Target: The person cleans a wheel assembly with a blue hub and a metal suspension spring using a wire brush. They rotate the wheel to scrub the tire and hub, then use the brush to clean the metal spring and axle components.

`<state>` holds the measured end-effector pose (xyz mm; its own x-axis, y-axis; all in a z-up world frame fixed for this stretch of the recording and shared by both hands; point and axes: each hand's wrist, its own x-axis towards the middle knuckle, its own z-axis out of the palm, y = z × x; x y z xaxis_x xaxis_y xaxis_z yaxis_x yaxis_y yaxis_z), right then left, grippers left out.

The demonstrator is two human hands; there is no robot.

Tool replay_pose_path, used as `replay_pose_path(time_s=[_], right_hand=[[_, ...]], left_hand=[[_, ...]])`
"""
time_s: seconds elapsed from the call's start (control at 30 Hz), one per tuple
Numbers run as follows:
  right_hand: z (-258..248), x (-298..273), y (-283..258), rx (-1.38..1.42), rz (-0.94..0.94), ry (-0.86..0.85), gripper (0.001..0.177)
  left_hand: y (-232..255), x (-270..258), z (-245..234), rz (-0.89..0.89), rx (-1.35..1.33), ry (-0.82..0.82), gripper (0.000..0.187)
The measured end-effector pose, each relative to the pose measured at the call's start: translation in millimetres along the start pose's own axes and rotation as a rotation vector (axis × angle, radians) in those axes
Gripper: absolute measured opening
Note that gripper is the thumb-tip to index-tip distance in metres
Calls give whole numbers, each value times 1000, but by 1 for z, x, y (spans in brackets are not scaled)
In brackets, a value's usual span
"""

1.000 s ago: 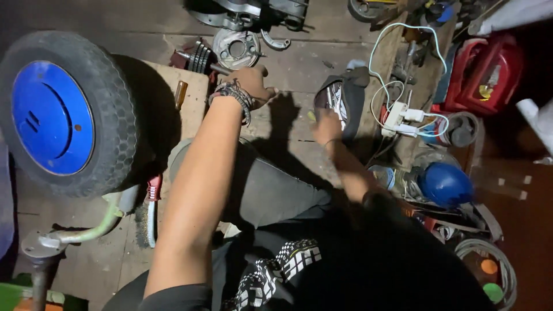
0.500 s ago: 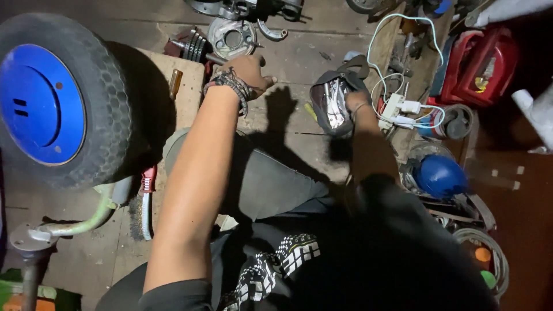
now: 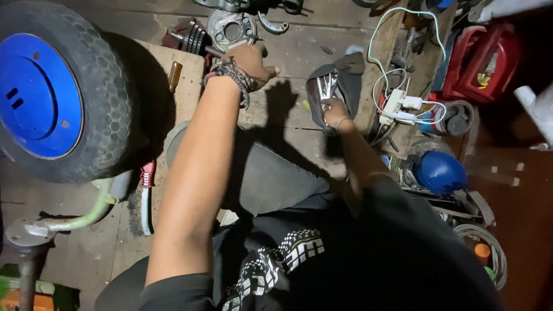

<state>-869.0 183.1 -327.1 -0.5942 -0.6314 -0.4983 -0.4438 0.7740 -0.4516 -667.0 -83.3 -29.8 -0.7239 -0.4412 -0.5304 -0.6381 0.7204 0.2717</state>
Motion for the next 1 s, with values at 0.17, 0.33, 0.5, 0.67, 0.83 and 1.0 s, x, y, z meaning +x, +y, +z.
replay_pose_path(time_s=[0.17, 0.33, 0.5, 0.67, 0.83, 1.0], right_hand=[[28, 52, 66, 649, 14, 125, 40], [-13, 3, -13, 169, 250, 57, 68], [-22, 11, -17, 196, 217, -108, 84], [-55, -37, -150, 169, -39, -270, 86], [-98, -90, -326, 254, -231, -305, 96], [-85, -69, -417, 246, -661, -300, 68]], left_hand=[[7, -3, -4, -5, -63, 31, 63], [1, -19, -17, -54, -151, 30, 66], [-39, 14, 20, 48, -255, 328, 58], [-69, -3, 1, -44, -493, 438, 63], [-98, -59, -38, -152, -666, 748, 64], [-162, -166, -18, -150, -686, 1107, 50]])
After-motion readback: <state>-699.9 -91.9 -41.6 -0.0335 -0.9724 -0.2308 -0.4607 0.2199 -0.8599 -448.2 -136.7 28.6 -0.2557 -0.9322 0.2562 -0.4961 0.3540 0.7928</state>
